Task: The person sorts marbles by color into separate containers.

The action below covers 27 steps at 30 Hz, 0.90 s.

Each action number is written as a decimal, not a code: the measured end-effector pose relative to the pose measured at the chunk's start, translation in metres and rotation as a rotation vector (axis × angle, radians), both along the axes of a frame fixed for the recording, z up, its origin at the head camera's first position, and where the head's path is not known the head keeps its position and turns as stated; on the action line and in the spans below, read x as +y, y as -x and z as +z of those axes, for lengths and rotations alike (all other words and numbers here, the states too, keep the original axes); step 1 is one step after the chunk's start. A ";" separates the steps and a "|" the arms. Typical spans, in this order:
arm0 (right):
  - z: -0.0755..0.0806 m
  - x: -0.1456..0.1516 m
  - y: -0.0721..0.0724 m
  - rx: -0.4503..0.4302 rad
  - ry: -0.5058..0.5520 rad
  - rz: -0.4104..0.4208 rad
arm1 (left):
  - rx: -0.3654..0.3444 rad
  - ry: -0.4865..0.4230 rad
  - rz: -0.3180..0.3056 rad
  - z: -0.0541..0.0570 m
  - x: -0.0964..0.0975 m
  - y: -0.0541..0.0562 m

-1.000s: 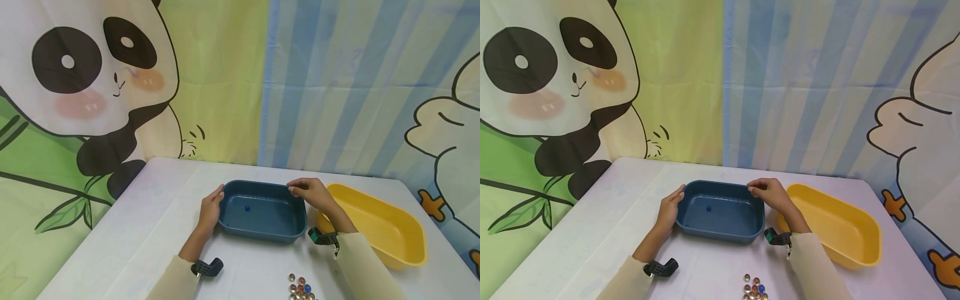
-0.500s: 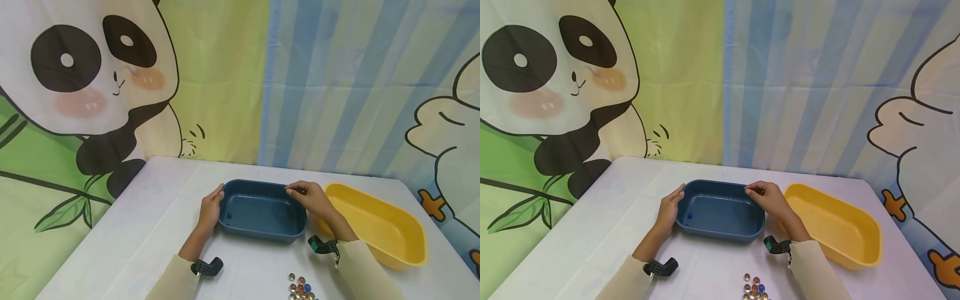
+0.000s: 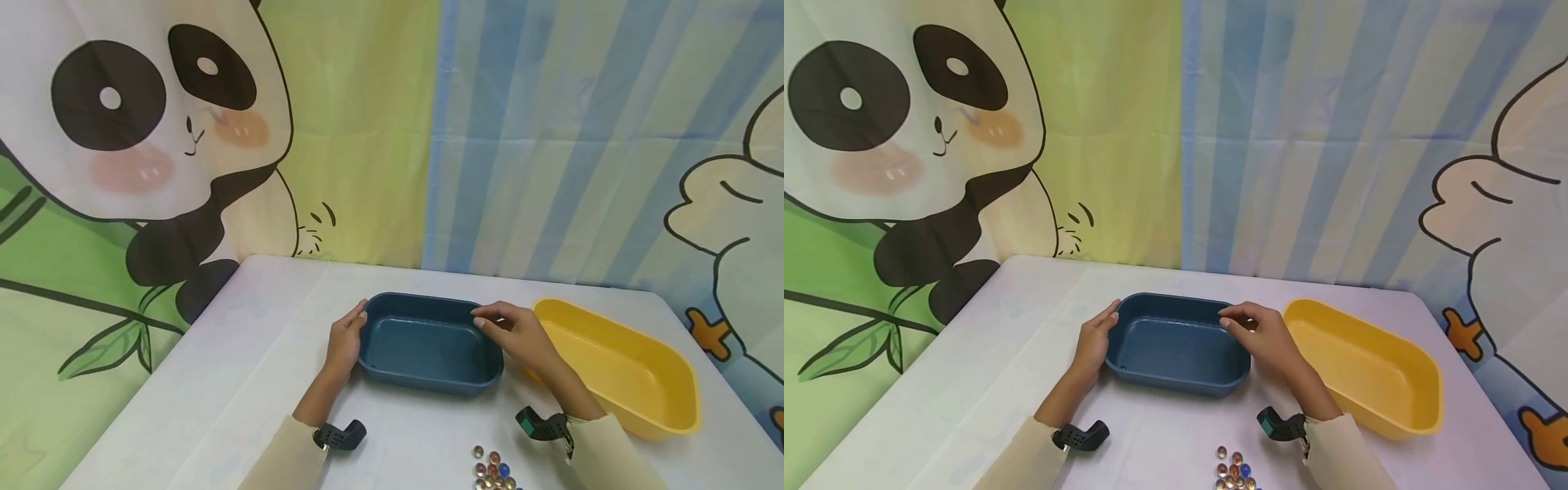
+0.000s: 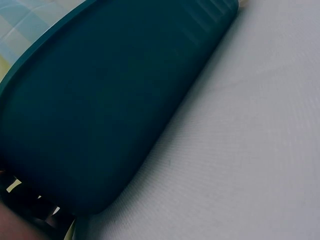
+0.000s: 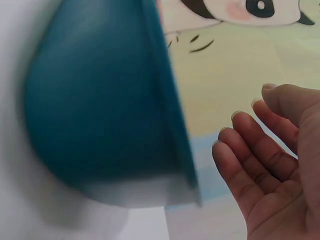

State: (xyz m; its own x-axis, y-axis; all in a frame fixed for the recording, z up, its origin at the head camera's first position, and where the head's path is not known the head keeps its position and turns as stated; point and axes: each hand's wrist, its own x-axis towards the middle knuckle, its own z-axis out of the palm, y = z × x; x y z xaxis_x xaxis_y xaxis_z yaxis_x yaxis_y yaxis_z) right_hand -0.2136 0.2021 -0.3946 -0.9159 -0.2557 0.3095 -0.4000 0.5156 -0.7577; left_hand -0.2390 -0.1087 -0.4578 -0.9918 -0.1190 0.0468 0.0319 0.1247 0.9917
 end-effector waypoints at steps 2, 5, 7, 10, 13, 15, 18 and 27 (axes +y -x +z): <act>0.003 0.000 -0.007 -0.003 0.008 0.014 | -0.004 -0.001 0.001 0.001 -0.001 0.000; 0.007 -0.002 -0.017 -0.002 0.023 0.057 | -0.004 -0.003 0.006 0.002 -0.001 -0.001; 0.009 -0.002 -0.022 0.007 0.027 0.086 | -0.003 -0.005 0.006 0.002 -0.002 -0.001; 0.011 -0.002 -0.030 0.022 0.027 0.112 | -0.003 -0.010 0.000 0.002 -0.001 -0.001; 0.010 0.001 -0.037 0.024 0.025 0.140 | -0.006 -0.016 -0.003 0.001 0.001 0.000; 0.010 0.004 -0.043 0.014 0.036 0.171 | -0.007 -0.018 -0.004 0.001 0.002 0.000; 0.009 0.008 -0.051 -0.009 0.064 0.235 | -0.005 -0.019 -0.001 0.003 0.003 0.001; -0.002 0.020 -0.081 -0.110 0.083 0.371 | -0.004 -0.017 0.003 0.002 0.001 0.000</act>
